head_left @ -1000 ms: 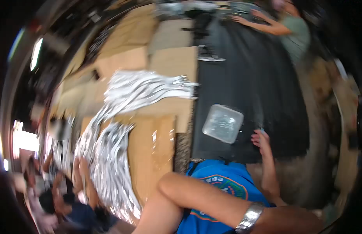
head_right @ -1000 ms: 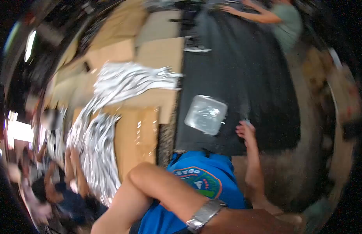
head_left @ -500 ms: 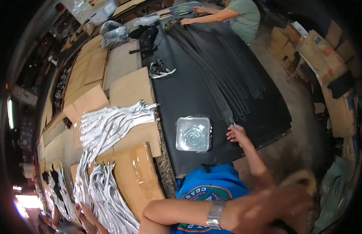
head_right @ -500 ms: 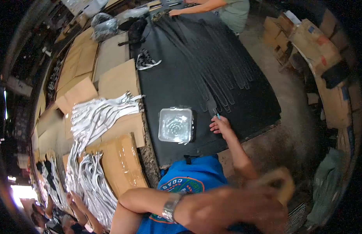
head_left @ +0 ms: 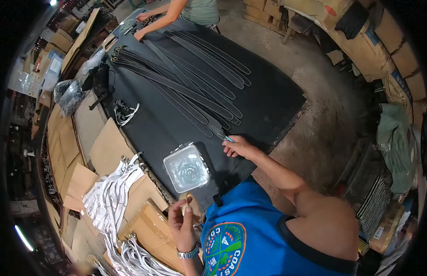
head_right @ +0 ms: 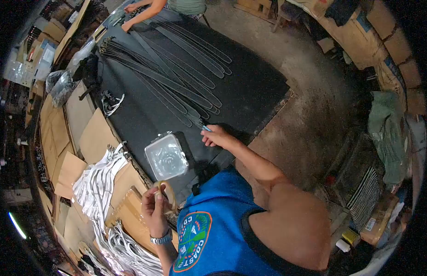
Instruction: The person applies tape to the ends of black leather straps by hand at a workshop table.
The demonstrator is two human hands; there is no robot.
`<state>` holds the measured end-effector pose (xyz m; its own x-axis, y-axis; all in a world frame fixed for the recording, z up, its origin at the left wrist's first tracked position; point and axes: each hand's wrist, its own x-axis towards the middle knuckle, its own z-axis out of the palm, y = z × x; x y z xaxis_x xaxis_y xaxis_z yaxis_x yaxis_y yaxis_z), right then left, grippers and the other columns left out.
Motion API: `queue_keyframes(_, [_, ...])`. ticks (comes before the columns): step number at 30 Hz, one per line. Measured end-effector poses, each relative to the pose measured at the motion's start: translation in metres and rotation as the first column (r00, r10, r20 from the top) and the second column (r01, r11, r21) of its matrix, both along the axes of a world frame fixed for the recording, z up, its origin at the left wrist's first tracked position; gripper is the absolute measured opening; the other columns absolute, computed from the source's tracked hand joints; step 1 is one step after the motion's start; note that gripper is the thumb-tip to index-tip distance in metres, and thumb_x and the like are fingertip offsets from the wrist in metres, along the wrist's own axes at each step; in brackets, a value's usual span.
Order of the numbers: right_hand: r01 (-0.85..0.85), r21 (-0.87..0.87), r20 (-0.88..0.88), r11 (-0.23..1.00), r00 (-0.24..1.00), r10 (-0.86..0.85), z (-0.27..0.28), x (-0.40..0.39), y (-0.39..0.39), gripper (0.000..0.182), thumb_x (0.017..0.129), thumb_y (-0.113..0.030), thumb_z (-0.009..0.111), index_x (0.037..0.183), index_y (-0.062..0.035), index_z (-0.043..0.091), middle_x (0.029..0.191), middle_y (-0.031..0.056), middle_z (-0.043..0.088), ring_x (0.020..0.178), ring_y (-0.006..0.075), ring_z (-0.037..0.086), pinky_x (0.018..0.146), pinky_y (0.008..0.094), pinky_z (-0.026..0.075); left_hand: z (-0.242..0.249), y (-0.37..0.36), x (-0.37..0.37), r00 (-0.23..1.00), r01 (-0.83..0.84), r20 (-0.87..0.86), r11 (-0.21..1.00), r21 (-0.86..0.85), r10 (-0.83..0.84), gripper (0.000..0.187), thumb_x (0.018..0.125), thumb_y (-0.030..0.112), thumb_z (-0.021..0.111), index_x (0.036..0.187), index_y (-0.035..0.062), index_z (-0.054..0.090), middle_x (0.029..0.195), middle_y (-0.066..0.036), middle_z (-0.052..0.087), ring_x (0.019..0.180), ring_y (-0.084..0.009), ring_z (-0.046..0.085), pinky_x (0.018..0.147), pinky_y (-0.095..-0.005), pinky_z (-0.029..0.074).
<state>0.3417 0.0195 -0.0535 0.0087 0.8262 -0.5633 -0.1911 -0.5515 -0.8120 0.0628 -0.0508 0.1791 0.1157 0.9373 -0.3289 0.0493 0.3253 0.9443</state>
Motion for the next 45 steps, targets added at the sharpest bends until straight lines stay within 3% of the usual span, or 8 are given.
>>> queue_keyframes(6, [0.052, 0.113, 0.240, 0.992, 0.968, -0.078, 0.015, 0.028, -0.001, 0.026, 0.094, -0.030, 0.056, 0.099, -0.0050, 0.063, 0.087, 0.0066, 0.066, 0.073, 0.0165, 0.064, 0.062, 0.0307, 0.049, -0.024, -0.027, -0.026, 0.983, -0.163, -0.094, 0.986, -0.030, 0.160, 0.023, 0.094, 0.012, 0.060, 0.115, 0.0037, 0.055, 0.116, -0.014, 0.064, 0.085, -0.0097, 0.058, 0.068, -0.0256, 0.051])
queue_keyframes(8, [0.143, 0.284, 0.443, 0.948, 0.857, -0.262, 0.026, 0.052, 0.006, 0.024, 0.092, -0.023, 0.055, 0.103, -0.0033, 0.064, 0.097, 0.0132, 0.069, 0.092, 0.0270, 0.065, 0.081, 0.0381, 0.049, -0.024, -0.030, -0.021, 0.978, -0.201, -0.075, 0.978, -0.047, 0.197, 0.024, 0.094, 0.013, 0.060, 0.115, 0.0038, 0.054, 0.116, -0.014, 0.064, 0.085, -0.0108, 0.059, 0.067, -0.0258, 0.051])
queue_keyframes(11, [0.211, 0.366, 0.593, 0.906, 0.698, -0.402, 0.033, 0.094, 0.025, 0.023, 0.090, -0.022, 0.055, 0.101, -0.0041, 0.064, 0.095, 0.0152, 0.068, 0.092, 0.0304, 0.066, 0.078, 0.0381, 0.049, -0.022, -0.034, -0.018, 0.980, -0.195, -0.054, 0.978, -0.074, 0.192, 0.024, 0.094, 0.013, 0.060, 0.116, 0.0036, 0.054, 0.116, -0.014, 0.064, 0.084, -0.0119, 0.060, 0.067, -0.0261, 0.052])
queue_keyframes(16, [0.175, 0.299, 0.766, 0.938, 0.543, -0.345, 0.019, 0.126, 0.060, 0.034, 0.088, -0.025, 0.058, 0.116, -0.0062, 0.060, 0.108, 0.0187, 0.065, 0.105, 0.0366, 0.060, 0.087, 0.0401, 0.047, -0.029, -0.031, -0.011, 0.986, -0.161, -0.044, 0.985, -0.057, 0.159, 0.023, 0.095, 0.012, 0.059, 0.115, 0.0037, 0.054, 0.116, -0.014, 0.064, 0.077, -0.0125, 0.061, 0.064, -0.0267, 0.053])
queue_keyframes(25, [0.093, 0.322, 0.558, 0.942, 0.785, -0.269, 0.083, 0.100, 0.121, 0.044, 0.096, -0.038, 0.048, 0.120, -0.0025, 0.058, 0.115, 0.0216, 0.062, 0.109, 0.0391, 0.058, 0.094, 0.0425, 0.044, -0.033, -0.022, -0.001, 0.988, -0.155, 0.016, 0.986, -0.063, 0.156, 0.021, 0.095, 0.010, 0.058, 0.114, 0.0029, 0.054, 0.113, -0.013, 0.065, 0.066, -0.0123, 0.060, 0.058, -0.0276, 0.053])
queue_keyframes(31, [-0.069, 0.315, 0.657, 0.947, 0.735, -0.165, 0.088, 0.089, 0.126, 0.047, 0.096, -0.041, 0.044, 0.120, -0.0024, 0.057, 0.120, 0.0219, 0.059, 0.114, 0.0400, 0.054, 0.094, 0.0457, 0.043, -0.035, -0.019, 0.004, 0.989, -0.144, 0.011, 0.989, -0.029, 0.144, 0.021, 0.094, 0.008, 0.058, 0.114, 0.0023, 0.054, 0.116, -0.015, 0.064, 0.068, -0.0131, 0.061, 0.061, -0.0270, 0.053])
queue_keyframes(38, [0.082, 0.057, 0.786, 0.995, 0.611, -0.096, 0.025, 0.104, 0.052, 0.040, 0.091, -0.040, 0.053, 0.119, -0.0108, 0.055, 0.110, 0.0185, 0.064, 0.108, 0.0376, 0.059, 0.090, 0.0441, 0.045, -0.042, -0.028, 0.003, 0.986, -0.166, 0.025, 0.985, -0.046, 0.168, 0.022, 0.095, 0.009, 0.058, 0.115, 0.0016, 0.053, 0.116, -0.015, 0.063, 0.071, -0.0125, 0.061, 0.062, -0.0264, 0.053])
queue_keyframes(45, [0.123, -0.032, 0.809, 0.992, 0.586, -0.047, 0.016, 0.128, 0.029, 0.045, 0.096, -0.040, 0.049, 0.133, -0.0144, 0.047, 0.124, 0.0176, 0.059, 0.113, 0.0377, 0.056, 0.093, 0.0470, 0.044, -0.047, -0.024, 0.005, 0.995, -0.096, 0.006, 0.992, -0.078, 0.097, 0.024, 0.095, 0.011, 0.058, 0.116, 0.0014, 0.053, 0.118, -0.013, 0.063, 0.072, -0.0124, 0.061, 0.063, -0.0258, 0.053])
